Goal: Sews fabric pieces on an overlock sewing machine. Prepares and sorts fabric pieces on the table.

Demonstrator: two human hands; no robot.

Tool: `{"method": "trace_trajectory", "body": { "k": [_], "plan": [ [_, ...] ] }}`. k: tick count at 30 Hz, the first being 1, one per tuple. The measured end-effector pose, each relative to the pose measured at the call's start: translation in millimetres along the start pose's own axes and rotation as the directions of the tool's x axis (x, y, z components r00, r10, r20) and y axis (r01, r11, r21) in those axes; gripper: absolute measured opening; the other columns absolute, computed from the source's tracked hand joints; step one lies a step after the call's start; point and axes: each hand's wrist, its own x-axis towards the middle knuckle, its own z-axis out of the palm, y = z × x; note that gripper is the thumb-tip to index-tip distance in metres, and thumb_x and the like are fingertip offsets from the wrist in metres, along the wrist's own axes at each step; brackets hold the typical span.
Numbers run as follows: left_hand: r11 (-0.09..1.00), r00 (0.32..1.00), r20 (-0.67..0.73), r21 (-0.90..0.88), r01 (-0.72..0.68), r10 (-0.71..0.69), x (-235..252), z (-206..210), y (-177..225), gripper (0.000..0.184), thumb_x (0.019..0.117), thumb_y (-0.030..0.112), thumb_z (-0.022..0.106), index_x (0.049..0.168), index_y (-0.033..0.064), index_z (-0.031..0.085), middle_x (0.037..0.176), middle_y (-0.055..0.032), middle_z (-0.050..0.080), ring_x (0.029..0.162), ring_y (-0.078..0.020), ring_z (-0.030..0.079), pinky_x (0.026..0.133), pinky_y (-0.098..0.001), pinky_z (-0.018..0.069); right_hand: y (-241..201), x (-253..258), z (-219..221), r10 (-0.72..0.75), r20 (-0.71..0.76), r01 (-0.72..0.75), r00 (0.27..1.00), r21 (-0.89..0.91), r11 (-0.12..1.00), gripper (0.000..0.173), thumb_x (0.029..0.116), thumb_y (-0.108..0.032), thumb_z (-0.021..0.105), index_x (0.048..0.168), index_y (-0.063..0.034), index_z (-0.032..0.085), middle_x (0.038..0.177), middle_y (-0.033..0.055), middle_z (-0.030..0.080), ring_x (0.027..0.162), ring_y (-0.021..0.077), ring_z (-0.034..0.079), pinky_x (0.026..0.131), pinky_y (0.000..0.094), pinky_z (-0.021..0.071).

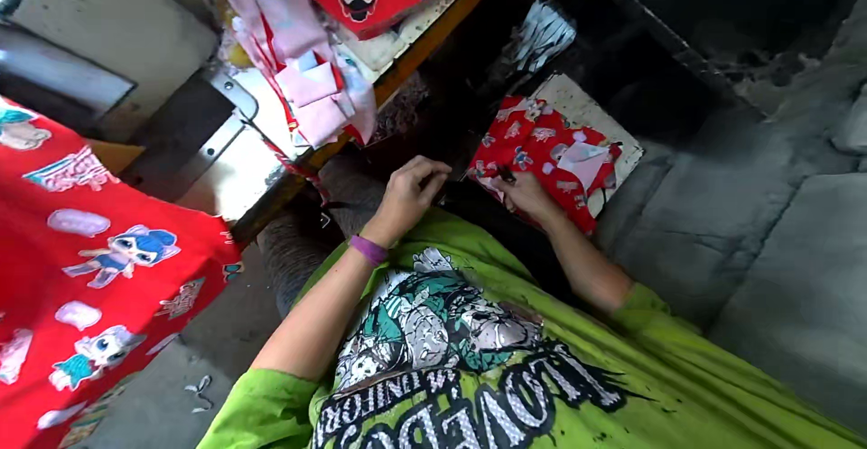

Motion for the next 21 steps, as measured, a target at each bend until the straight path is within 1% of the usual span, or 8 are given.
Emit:
{"method": "trace_trajectory", "body": {
  "k": [3, 5, 7, 9, 12, 16, 19, 21],
  "plan": [
    [0.996, 0.993, 0.089, -0.029, 0.086, -0.083, 5, 15, 10, 0.017, 0.0983, 0.000, 0.062, 0.112, -0.0071, 0.071, 0.114, -0.0220, 0.070, 0.104, -0.0302, 0.069, 0.095, -0.0426, 0.0546, 18, 0, -35, 0.105, -0.192, -0.059, 0.976, 0.229, 0.972, 0.038, 0.1083, -0.032, 0.052, 0.120, 0.0041, 0.058, 0.073, 0.0045, 0.057, 0.054, 0.0088, 0.053, 0.055, 0.0293, 0.0517],
    [0.989, 0.986, 0.131, -0.098, 0.115, -0.102, 10, 27, 21, 0.018, 0.0994, 0.001, 0.061, 0.113, -0.0064, 0.071, 0.115, -0.0206, 0.070, 0.104, -0.0280, 0.069, 0.095, -0.0419, 0.0550, 36, 11, -61, 0.258, -0.489, -0.084, 0.833, 0.349, 0.933, 0.047, 0.1077, -0.033, 0.050, 0.129, 0.0086, 0.056, 0.101, 0.0232, 0.064, 0.081, 0.0280, 0.063, 0.077, 0.0502, 0.0543],
    [0.965, 0.978, 0.145, -0.195, 0.175, -0.148, 12, 30, 35, 0.022, 0.1010, 0.004, 0.061, 0.119, -0.0051, 0.068, 0.115, -0.0173, 0.070, 0.100, -0.0210, 0.070, 0.091, -0.0371, 0.0567, 37, 9, -79, 0.272, -0.629, -0.042, 0.728, 0.355, 0.934, 0.051, 0.1105, -0.035, 0.041, 0.136, 0.0077, 0.050, 0.110, 0.0247, 0.060, 0.086, 0.0305, 0.062, 0.081, 0.0501, 0.0528],
    [0.932, 0.973, 0.122, -0.285, 0.222, -0.194, 17, 22, 51, 0.046, 0.0966, 0.009, 0.069, 0.138, -0.0050, 0.054, 0.122, -0.0186, 0.067, 0.105, -0.0201, 0.069, 0.091, -0.0356, 0.0572, -7, -30, -81, 0.016, -0.465, 0.035, 0.885, 0.101, 0.994, 0.044, 0.1099, -0.025, 0.045, 0.124, 0.0146, 0.057, 0.096, 0.0301, 0.063, 0.079, 0.0345, 0.064, 0.075, 0.0533, 0.0539],
    [0.921, 0.964, 0.195, -0.312, 0.235, -0.180, 24, 1, 83, 0.103, 0.0791, 0.018, 0.087, 0.159, 0.0003, 0.026, 0.148, -0.0196, 0.050, 0.132, -0.0236, 0.056, 0.107, -0.0382, 0.0494, -94, -95, -65, -0.266, 0.165, 0.265, 0.950, 0.028, 0.964, 0.021, 0.1058, -0.025, 0.059, 0.100, -0.0054, 0.064, 0.055, -0.0015, 0.048, 0.040, 0.0038, 0.042, 0.039, 0.0209, 0.0397],
    [0.922, 0.981, 0.116, -0.339, 0.186, -0.155, 13, -44, 134, 0.016, 0.0883, 0.013, 0.078, 0.097, 0.0010, 0.072, 0.077, 0.0002, 0.072, 0.067, -0.0011, 0.067, 0.065, -0.0205, 0.0581, -170, -122, -66, -0.633, 0.244, 0.483, 0.735, 0.467, 0.741, 0.012, 0.1059, -0.016, 0.053, 0.098, -0.0175, 0.061, 0.050, -0.0143, 0.046, 0.034, -0.0063, 0.034, 0.033, 0.0118, 0.0321],
    [0.976, 0.997, -0.068, -0.218, 0.009, -0.024, -2, -92, 166, 0.014, 0.0992, 0.013, 0.066, 0.088, 0.0045, 0.068, 0.069, 0.0079, 0.063, 0.060, 0.0061, 0.058, 0.058, -0.0126, 0.0503, -203, -118, -56, -0.791, 0.346, 0.484, 0.504, 0.645, 0.591, 0.014, 0.1035, -0.037, 0.060, 0.103, -0.0231, 0.061, 0.054, -0.0149, 0.051, 0.036, -0.0070, 0.038, 0.034, 0.0109, 0.0356],
    [0.996, 0.981, -0.173, 0.018, -0.085, 0.087, -16, -124, 190, 0.017, 0.1007, 0.014, 0.063, 0.086, 0.0050, 0.068, 0.068, 0.0096, 0.060, 0.059, 0.0094, 0.054, 0.057, -0.0090, 0.0452, -225, -124, -37, -0.840, 0.410, 0.548, 0.354, 0.637, 0.542, 0.013, 0.0921, -0.027, 0.075, 0.099, -0.0238, 0.065, 0.058, -0.0162, 0.057, 0.040, -0.0080, 0.043, 0.036, 0.0105, 0.0366]
  ]
}}
